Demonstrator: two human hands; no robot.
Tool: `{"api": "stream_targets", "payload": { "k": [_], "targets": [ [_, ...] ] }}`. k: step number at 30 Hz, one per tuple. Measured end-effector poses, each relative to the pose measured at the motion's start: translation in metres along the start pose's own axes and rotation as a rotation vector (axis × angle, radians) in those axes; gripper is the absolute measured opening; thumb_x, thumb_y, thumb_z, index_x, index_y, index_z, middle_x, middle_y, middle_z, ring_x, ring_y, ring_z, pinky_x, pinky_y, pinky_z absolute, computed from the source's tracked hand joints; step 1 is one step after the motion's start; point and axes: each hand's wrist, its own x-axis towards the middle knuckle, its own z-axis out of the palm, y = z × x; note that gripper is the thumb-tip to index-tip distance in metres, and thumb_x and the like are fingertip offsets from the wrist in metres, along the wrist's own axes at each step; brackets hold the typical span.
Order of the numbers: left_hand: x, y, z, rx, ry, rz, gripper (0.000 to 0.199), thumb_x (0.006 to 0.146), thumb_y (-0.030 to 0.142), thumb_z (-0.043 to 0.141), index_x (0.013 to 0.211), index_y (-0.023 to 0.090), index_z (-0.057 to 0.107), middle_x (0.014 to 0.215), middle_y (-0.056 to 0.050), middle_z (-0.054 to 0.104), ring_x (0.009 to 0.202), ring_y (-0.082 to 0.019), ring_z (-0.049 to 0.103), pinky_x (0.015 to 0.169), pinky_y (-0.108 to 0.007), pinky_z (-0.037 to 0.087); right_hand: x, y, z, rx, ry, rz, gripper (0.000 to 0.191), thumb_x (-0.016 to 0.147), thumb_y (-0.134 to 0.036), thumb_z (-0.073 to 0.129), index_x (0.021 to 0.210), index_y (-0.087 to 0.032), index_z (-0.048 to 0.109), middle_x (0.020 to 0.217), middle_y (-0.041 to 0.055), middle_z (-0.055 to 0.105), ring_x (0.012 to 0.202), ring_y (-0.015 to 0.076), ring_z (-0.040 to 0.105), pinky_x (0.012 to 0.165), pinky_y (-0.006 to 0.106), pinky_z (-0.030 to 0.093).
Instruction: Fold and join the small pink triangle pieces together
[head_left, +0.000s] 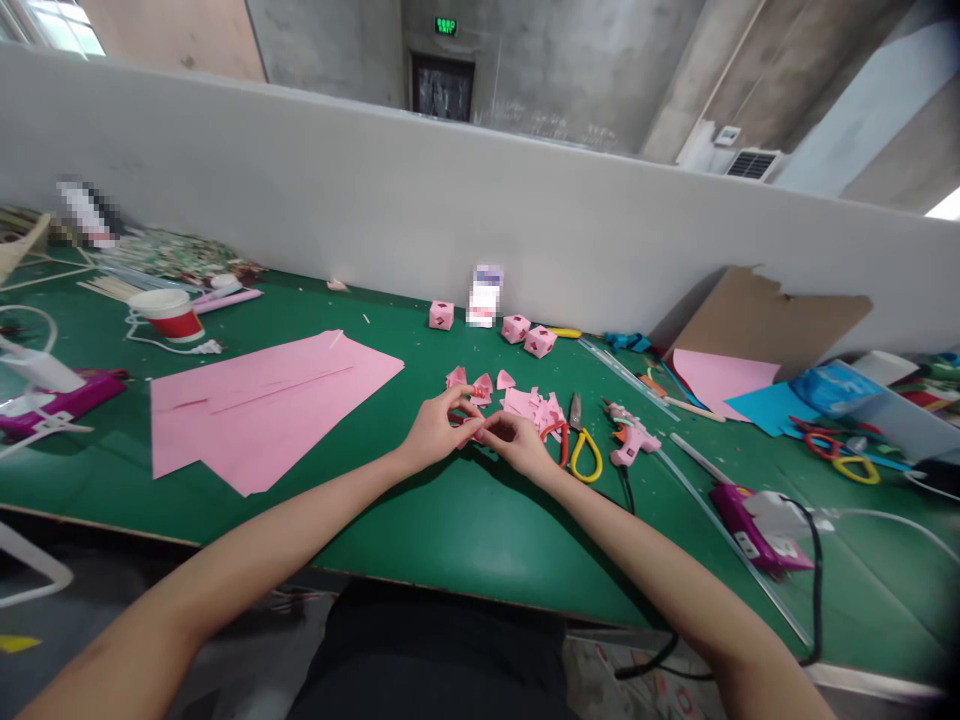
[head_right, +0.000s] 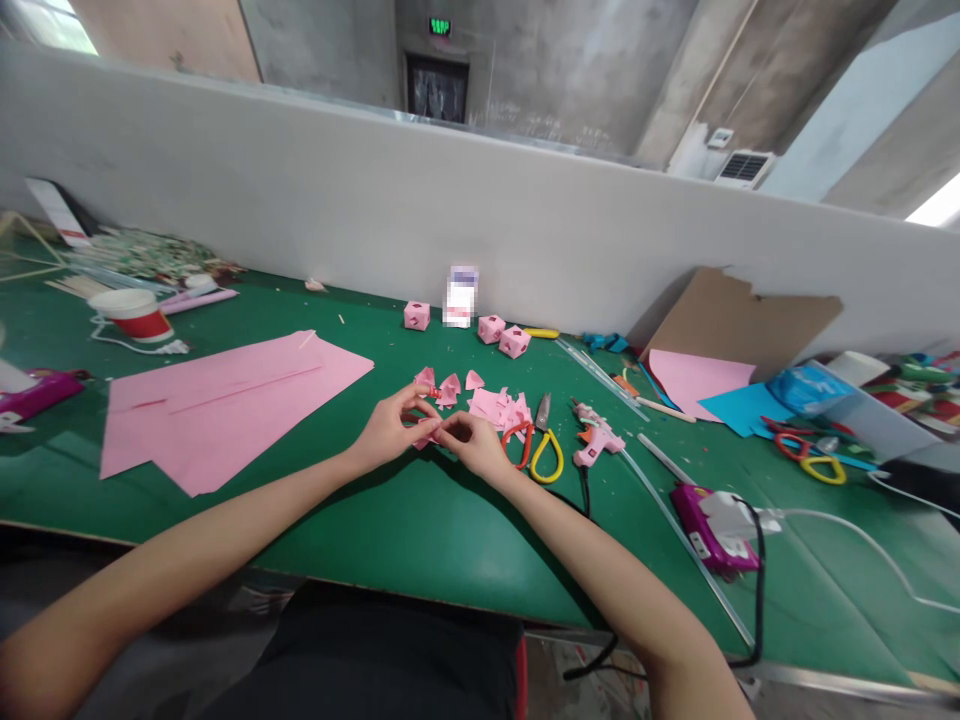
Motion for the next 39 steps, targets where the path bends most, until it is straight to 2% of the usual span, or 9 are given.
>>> {"api": "stream_targets", "payload": {
  "k": [6,10,14,21,26,31,39],
  "targets": [
    [-0.0007,-0.0007,0.0009,-0.005,-0.004,0.009,0.037,0.080,0.028,0.062,0.114,0.018,0.052,0.085,-0.002,0.070,0.078,-0.015,0.067,0.077,-0.029,0.056,-0.0017,0.0005,0.0004,-0.087,-0.011,-0.016,0.034,0.083,-0.049,0.060,0.073,-0.017,0.064,0.065,0.0006,0.063,0.056,0.0121,0.051,0.052,0.023,0.036],
    [-0.0014,-0.0002,0.0029,0.024,-0.044,0.040,0.036,0.080,0.025,0.061,0.114,0.019,0.054,0.090,-0.003,0.070,0.084,-0.016,0.067,0.081,-0.031,0.055,-0.0020,0.0025,0.0001,-0.067,-0.001,-0.020,0.034,0.083,-0.050,0.060,0.070,-0.017,0.062,0.063,0.0002,0.061,0.056,0.0125,0.051,0.052,0.023,0.037],
    [-0.0012,0.0005,0.0034,0.031,-0.077,0.012,0.035,0.080,0.021,0.061,0.114,0.020,0.054,0.088,-0.002,0.070,0.083,-0.017,0.068,0.082,-0.032,0.055,-0.0016,0.0022,-0.0001,-0.059,-0.010,-0.013,0.034,0.082,-0.049,0.061,0.070,-0.017,0.063,0.062,0.0001,0.061,0.055,0.0122,0.051,0.051,0.023,0.037],
    [0.0017,-0.0010,-0.0011,0.028,-0.030,-0.083,0.043,0.074,0.024,0.068,0.114,0.018,0.054,0.081,-0.002,0.071,0.077,-0.018,0.069,0.073,-0.030,0.055,-0.0037,-0.0030,0.0007,-0.097,-0.018,-0.050,0.028,0.084,-0.045,0.061,0.082,-0.018,0.066,0.066,0.0000,0.063,0.055,0.0120,0.051,0.052,0.023,0.037],
    [0.0010,-0.0030,-0.0001,-0.007,-0.069,-0.090,0.040,0.076,0.028,0.066,0.113,0.018,0.055,0.084,-0.003,0.071,0.068,-0.017,0.068,0.063,-0.028,0.055,-0.0046,-0.0032,-0.0011,-0.094,-0.013,-0.042,0.029,0.084,-0.044,0.060,0.075,-0.018,0.066,0.066,0.0006,0.064,0.057,0.0130,0.053,0.053,0.024,0.038],
    [-0.0007,-0.0028,0.0027,0.036,-0.060,-0.014,0.034,0.078,0.027,0.063,0.111,0.019,0.056,0.092,-0.004,0.071,0.080,-0.018,0.069,0.073,-0.029,0.055,-0.0049,-0.0033,-0.0018,-0.064,0.014,-0.048,0.028,0.084,-0.043,0.062,0.072,-0.018,0.065,0.066,0.0001,0.063,0.058,0.0126,0.053,0.054,0.023,0.037],
    [-0.0014,-0.0017,0.0008,0.075,-0.064,-0.027,0.030,0.081,0.030,0.061,0.108,0.019,0.058,0.089,-0.002,0.070,0.073,-0.015,0.067,0.069,-0.026,0.054,-0.0018,0.0002,0.0003,-0.039,-0.001,-0.031,0.026,0.082,-0.042,0.063,0.078,-0.016,0.067,0.071,0.0021,0.067,0.061,0.0137,0.057,0.056,0.024,0.042]
  ]
}}
